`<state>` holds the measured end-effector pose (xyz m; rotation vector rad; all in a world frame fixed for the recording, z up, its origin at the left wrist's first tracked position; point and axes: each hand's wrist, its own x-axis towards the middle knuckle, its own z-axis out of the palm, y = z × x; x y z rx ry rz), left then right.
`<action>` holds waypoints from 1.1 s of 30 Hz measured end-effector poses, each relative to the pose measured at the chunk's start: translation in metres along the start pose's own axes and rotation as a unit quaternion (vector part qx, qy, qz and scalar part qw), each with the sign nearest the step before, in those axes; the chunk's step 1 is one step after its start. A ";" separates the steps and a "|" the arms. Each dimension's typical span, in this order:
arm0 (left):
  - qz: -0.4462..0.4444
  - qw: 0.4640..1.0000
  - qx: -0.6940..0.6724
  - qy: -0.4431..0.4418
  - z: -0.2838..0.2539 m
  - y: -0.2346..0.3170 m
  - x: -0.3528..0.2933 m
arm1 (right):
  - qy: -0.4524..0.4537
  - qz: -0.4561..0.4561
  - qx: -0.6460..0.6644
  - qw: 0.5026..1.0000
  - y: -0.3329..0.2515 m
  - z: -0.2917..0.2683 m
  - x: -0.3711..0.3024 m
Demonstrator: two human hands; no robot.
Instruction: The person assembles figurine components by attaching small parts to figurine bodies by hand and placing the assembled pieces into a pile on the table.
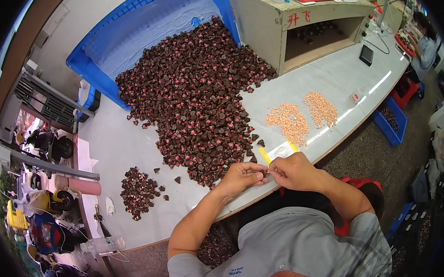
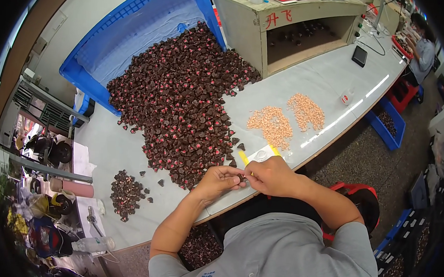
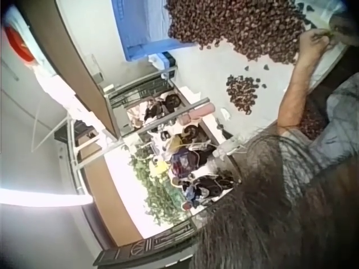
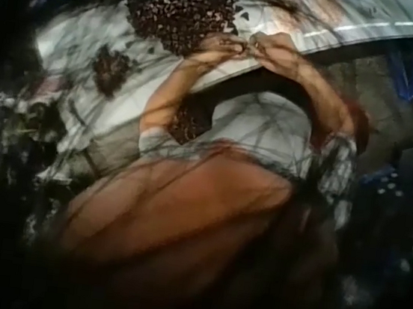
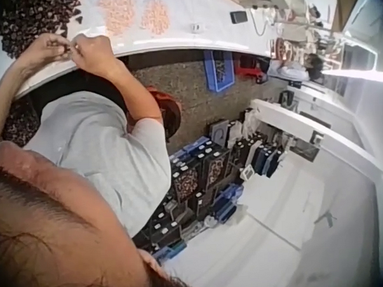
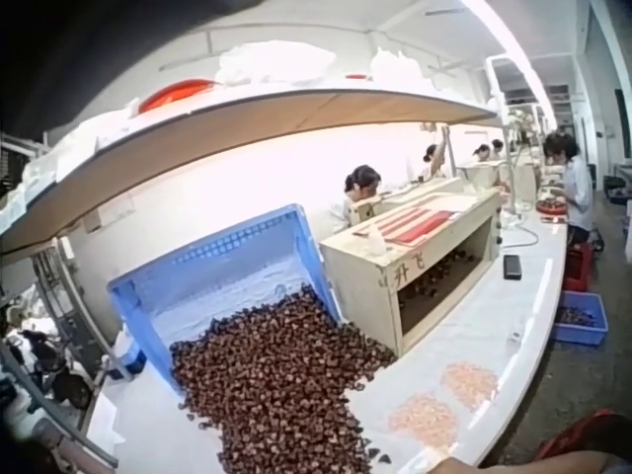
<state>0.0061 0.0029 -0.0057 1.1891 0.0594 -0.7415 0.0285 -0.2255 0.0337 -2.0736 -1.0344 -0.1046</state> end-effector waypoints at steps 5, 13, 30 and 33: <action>0.005 1.000 -0.013 0.001 -0.001 -0.002 0.000 | 0.020 -0.024 -0.018 0.999 0.005 0.011 -0.001; 0.010 1.000 -0.009 0.014 -0.002 -0.005 0.000 | 0.007 -0.050 -0.082 0.995 0.003 0.021 -0.006; -0.011 0.999 0.031 0.033 0.006 0.005 -0.004 | 0.142 0.350 -0.282 0.882 0.074 -0.111 -0.064; -0.010 0.999 0.030 0.031 0.008 0.005 -0.005 | 0.094 0.341 -0.304 0.885 0.083 -0.106 -0.066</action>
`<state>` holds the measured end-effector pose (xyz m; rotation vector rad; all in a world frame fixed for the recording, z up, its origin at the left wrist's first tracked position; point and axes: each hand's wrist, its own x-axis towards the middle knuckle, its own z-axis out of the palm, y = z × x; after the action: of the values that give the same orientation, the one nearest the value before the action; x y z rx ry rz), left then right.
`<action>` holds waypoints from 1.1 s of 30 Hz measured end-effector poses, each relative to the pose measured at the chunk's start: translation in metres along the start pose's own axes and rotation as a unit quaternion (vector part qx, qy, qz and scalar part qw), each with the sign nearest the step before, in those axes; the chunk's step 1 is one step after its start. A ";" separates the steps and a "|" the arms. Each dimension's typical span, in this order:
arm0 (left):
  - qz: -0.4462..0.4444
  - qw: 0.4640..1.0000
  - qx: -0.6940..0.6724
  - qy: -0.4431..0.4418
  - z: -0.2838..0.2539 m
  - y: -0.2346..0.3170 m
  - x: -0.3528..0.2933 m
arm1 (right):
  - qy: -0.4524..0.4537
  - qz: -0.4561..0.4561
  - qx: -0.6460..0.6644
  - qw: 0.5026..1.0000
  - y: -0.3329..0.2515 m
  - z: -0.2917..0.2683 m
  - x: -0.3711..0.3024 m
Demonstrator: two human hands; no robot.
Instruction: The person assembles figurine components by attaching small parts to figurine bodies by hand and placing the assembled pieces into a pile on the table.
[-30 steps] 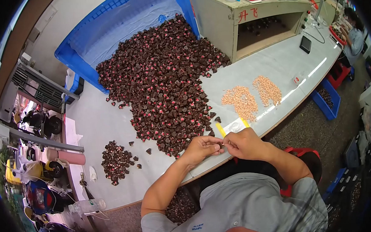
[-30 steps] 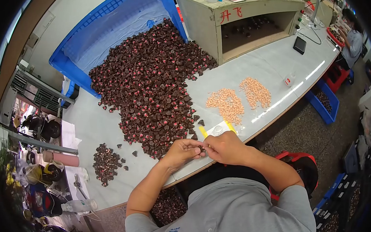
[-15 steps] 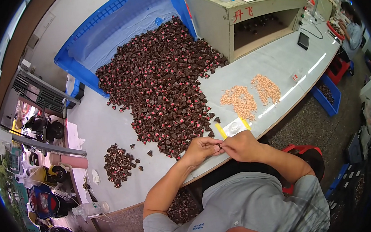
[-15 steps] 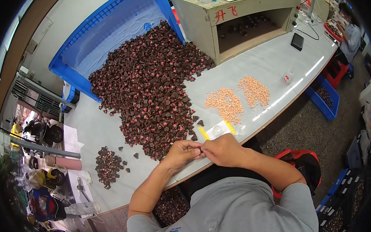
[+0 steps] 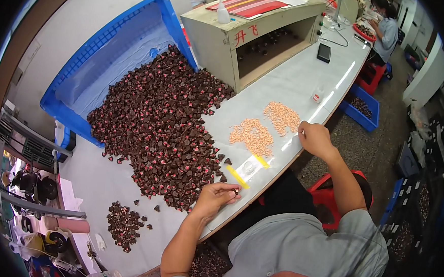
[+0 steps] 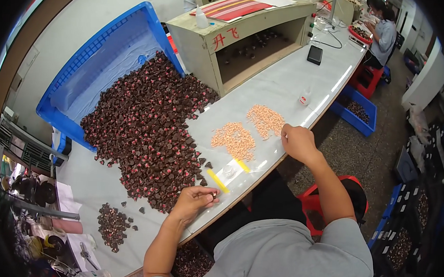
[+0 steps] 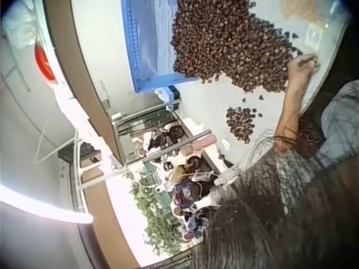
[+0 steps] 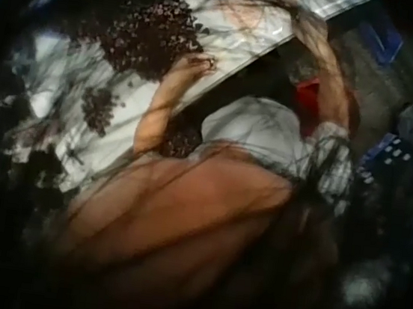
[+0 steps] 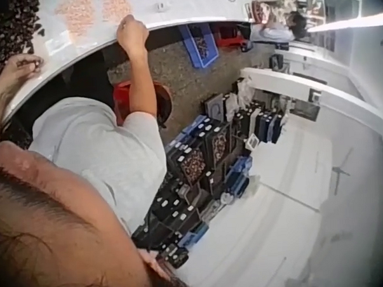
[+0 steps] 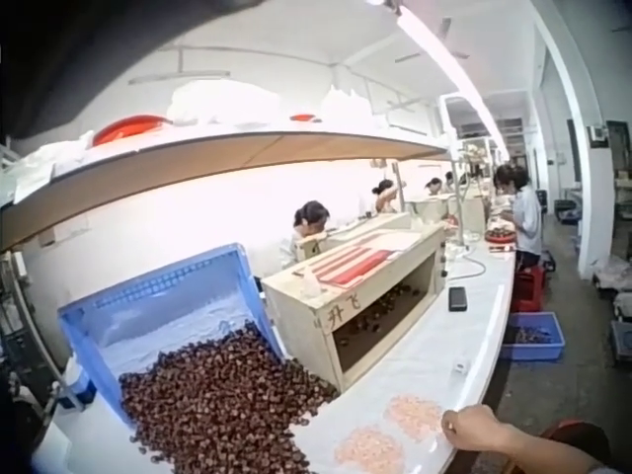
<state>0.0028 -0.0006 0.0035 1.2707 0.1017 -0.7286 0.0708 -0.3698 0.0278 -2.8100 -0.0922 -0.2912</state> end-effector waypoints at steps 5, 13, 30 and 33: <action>-0.007 1.000 -0.001 0.000 -0.002 -0.001 0.001 | -0.024 -0.005 0.001 1.000 0.004 0.013 0.005; -0.021 0.999 0.015 -0.027 0.002 0.007 -0.003 | -0.101 -0.007 0.313 0.944 -0.048 0.006 -0.015; -0.036 0.996 0.037 -0.070 -0.003 -0.001 -0.001 | -0.167 -0.189 0.426 0.869 -0.145 0.052 -0.062; -0.045 0.995 0.041 -0.076 -0.002 -0.001 0.001 | -0.231 -0.191 0.417 0.858 -0.143 0.046 -0.055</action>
<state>0.0036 0.0011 0.0013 1.2911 0.0045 -0.9118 0.0122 -0.2217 0.0169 -1.9057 -0.7062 0.2955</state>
